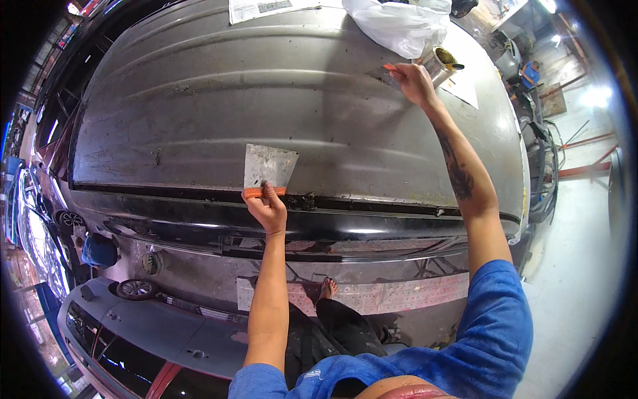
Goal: The person applies a dark body filler to a car hood using two putty knives, spreading and smoothing the material across the surface. The person repeatedly scrapes filler from one knife onto the other and continues to work the material into the panel.
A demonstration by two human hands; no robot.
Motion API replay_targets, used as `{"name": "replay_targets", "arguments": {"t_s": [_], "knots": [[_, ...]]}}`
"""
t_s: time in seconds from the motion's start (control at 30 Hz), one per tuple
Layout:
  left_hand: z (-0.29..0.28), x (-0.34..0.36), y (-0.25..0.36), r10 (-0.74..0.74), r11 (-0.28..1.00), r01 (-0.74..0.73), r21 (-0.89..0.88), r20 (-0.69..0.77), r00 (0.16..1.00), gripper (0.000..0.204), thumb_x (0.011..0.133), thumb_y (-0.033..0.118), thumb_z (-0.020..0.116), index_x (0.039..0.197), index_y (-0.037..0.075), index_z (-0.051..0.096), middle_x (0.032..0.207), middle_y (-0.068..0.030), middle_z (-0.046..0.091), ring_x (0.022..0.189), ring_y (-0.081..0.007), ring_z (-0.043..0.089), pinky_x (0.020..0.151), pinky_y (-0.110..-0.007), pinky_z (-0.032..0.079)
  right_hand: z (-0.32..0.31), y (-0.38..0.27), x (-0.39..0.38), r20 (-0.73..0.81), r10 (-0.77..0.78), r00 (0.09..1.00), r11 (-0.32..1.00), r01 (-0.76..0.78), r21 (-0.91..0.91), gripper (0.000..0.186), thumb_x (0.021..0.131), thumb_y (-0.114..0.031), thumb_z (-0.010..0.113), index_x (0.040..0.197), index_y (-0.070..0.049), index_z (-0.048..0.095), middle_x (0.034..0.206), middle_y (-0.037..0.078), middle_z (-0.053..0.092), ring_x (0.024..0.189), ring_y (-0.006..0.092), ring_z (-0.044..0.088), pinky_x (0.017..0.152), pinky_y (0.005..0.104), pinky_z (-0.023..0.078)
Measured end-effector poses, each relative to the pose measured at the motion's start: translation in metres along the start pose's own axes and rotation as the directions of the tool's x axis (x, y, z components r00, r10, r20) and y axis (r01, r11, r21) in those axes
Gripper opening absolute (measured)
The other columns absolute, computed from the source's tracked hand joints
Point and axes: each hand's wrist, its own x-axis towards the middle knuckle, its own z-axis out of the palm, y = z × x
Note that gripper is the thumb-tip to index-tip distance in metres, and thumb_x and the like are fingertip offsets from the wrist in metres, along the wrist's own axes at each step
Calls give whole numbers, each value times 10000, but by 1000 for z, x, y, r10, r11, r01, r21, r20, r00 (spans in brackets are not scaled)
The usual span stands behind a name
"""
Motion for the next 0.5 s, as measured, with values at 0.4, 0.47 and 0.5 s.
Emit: {"name": "replay_targets", "arguments": {"t_s": [0.4, 0.47, 0.5], "knots": [[2, 3, 6, 38, 997, -36, 75, -23, 999, 351, 976, 173, 609, 1152, -69, 426, 979, -128, 539, 871, -203, 588, 771, -302, 494, 45, -55, -84, 59, -175, 983, 984, 177, -28, 167, 818, -96, 633, 948, -155, 720, 892, 79, 717, 806, 306, 691, 688, 441, 547], [2, 3, 5, 79, 986, -72, 148, -45, 996, 337, 973, 180, 615, 1112, -62, 425, 993, -136, 530, 877, -196, 576, 767, -304, 491, 36, -67, -99, 24, -229, 973, 973, 229, 2, 94, 791, -47, 640, 862, -100, 674, 846, 68, 712, 778, 312, 686, 655, 435, 544], [2, 3, 5, 78, 988, -72, 138, -40, 996, 326, 972, 176, 614, 1096, -58, 425, 1002, -136, 527, 883, -192, 571, 768, -304, 489, 31, -73, -101, 80, -146, 986, 989, 145, 17, 91, 796, -51, 640, 866, -99, 673, 833, 71, 710, 767, 318, 683, 648, 434, 543]]}}
